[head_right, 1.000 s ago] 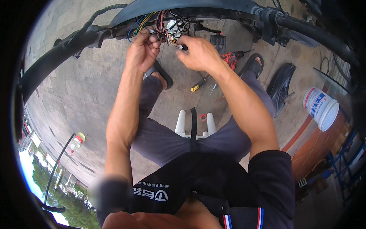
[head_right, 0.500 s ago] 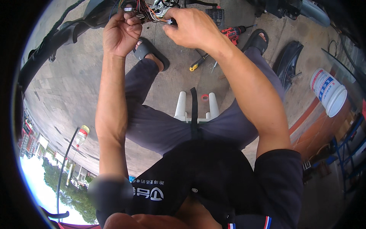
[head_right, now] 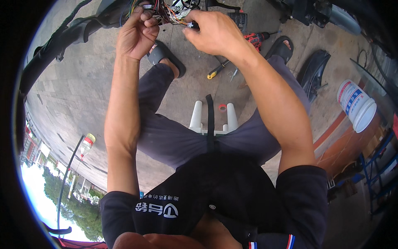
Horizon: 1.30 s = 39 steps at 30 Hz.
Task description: The person sits on a small stool and works on the motorcycle's handlebar wiring. They separate, connect, and adjust multiple colored wires and connectors within the handlebar assembly using both hands.
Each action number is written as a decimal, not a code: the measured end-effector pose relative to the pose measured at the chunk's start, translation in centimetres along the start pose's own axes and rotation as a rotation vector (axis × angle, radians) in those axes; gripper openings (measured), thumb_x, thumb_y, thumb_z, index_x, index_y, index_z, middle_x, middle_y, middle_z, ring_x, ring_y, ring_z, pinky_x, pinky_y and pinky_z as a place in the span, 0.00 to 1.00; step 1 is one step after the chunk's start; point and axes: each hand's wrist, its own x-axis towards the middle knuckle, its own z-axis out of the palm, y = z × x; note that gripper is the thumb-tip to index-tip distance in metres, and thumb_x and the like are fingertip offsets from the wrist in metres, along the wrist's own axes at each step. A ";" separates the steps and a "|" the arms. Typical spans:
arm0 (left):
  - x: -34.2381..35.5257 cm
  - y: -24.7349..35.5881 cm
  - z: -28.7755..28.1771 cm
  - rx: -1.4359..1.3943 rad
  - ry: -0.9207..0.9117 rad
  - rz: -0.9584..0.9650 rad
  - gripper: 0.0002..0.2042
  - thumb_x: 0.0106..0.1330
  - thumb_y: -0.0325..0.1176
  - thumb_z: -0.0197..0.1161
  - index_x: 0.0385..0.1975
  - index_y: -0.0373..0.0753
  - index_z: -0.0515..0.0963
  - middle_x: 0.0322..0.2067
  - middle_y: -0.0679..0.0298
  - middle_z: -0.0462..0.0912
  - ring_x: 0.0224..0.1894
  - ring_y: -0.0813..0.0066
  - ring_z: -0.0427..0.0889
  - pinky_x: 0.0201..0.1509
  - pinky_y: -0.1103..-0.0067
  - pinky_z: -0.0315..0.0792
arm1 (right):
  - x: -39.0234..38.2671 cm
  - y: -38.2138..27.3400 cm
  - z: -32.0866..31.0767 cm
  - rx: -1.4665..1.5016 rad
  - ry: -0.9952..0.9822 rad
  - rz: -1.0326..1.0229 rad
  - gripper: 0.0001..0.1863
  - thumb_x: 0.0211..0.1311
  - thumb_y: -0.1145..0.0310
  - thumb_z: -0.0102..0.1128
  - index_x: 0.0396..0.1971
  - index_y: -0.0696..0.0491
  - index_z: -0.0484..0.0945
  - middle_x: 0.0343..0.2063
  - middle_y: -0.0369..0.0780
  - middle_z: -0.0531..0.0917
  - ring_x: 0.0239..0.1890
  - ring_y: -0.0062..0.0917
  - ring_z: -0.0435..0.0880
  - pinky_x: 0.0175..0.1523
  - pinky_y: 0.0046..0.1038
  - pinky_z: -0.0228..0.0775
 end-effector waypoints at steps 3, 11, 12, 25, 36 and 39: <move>0.0 -0.4 0.2 0.012 -0.057 0.045 0.08 0.69 0.31 0.57 0.44 0.38 0.74 0.26 0.68 0.75 0.27 0.77 0.73 0.26 0.85 0.66 | 0.1 -0.1 0.0 0.009 -0.002 0.011 0.17 0.58 0.60 0.61 0.43 0.54 0.80 0.32 0.44 0.84 0.28 0.32 0.82 0.38 0.32 0.73; -0.2 -0.7 1.0 0.070 0.112 0.095 0.01 0.71 0.29 0.53 0.36 0.42 0.72 0.22 0.67 0.74 0.22 0.76 0.73 0.18 0.87 0.62 | 0.2 -0.4 -0.3 0.042 -0.003 0.024 0.18 0.57 0.60 0.59 0.42 0.55 0.81 0.26 0.50 0.83 0.34 0.45 0.83 0.41 0.40 0.73; -0.2 -0.8 1.0 0.089 0.146 0.099 0.01 0.71 0.29 0.53 0.37 0.42 0.72 0.22 0.67 0.74 0.21 0.77 0.73 0.18 0.87 0.62 | 0.2 -0.3 -0.3 0.044 -0.003 0.025 0.17 0.57 0.60 0.59 0.42 0.55 0.81 0.26 0.50 0.83 0.34 0.45 0.83 0.41 0.40 0.73; -0.3 -0.5 0.6 0.260 0.249 0.073 0.05 0.73 0.34 0.51 0.40 0.43 0.72 0.20 0.66 0.76 0.21 0.74 0.75 0.19 0.84 0.64 | 0.3 -0.3 -0.3 0.022 0.009 0.039 0.14 0.59 0.61 0.60 0.42 0.53 0.81 0.24 0.43 0.82 0.25 0.31 0.81 0.34 0.31 0.72; -0.7 -0.3 0.9 0.238 0.208 0.086 0.03 0.68 0.30 0.55 0.38 0.40 0.72 0.22 0.63 0.80 0.22 0.73 0.79 0.22 0.83 0.68 | 0.5 -0.6 -0.2 0.054 -0.006 0.045 0.15 0.57 0.62 0.59 0.40 0.54 0.81 0.25 0.50 0.83 0.33 0.46 0.83 0.40 0.41 0.73; -0.7 -0.5 0.8 0.249 0.211 0.108 0.03 0.67 0.29 0.58 0.37 0.41 0.73 0.22 0.64 0.80 0.20 0.75 0.78 0.20 0.84 0.66 | 0.5 -0.6 -0.1 0.036 -0.012 0.040 0.15 0.58 0.61 0.59 0.40 0.54 0.81 0.26 0.47 0.83 0.29 0.38 0.83 0.37 0.35 0.73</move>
